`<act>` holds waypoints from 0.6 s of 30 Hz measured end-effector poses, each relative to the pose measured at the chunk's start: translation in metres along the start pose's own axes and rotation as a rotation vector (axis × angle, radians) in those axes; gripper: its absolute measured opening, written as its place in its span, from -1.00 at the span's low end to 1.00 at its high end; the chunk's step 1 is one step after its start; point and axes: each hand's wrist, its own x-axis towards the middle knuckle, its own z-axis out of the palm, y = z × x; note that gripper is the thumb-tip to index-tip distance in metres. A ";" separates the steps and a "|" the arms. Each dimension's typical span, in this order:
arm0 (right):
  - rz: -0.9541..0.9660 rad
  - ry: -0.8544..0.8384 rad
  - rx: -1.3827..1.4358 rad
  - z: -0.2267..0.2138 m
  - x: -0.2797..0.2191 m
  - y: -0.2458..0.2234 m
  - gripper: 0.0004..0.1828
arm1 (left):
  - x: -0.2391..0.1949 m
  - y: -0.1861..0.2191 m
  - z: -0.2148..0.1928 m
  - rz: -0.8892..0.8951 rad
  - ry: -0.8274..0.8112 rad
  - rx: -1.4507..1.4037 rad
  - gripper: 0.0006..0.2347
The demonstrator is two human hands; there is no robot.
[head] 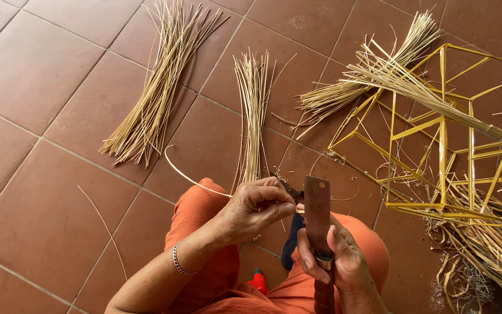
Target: The person sits on a tiled floor and uses a knife to split long dried plant fibers into thinner strands. They repeatedly peel and separate the fibers, placing the finished strands into a pile on the floor.
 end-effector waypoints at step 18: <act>-0.037 -0.005 -0.111 -0.007 -0.005 0.002 -0.27 | -0.003 0.004 0.003 0.071 -0.044 0.063 -0.91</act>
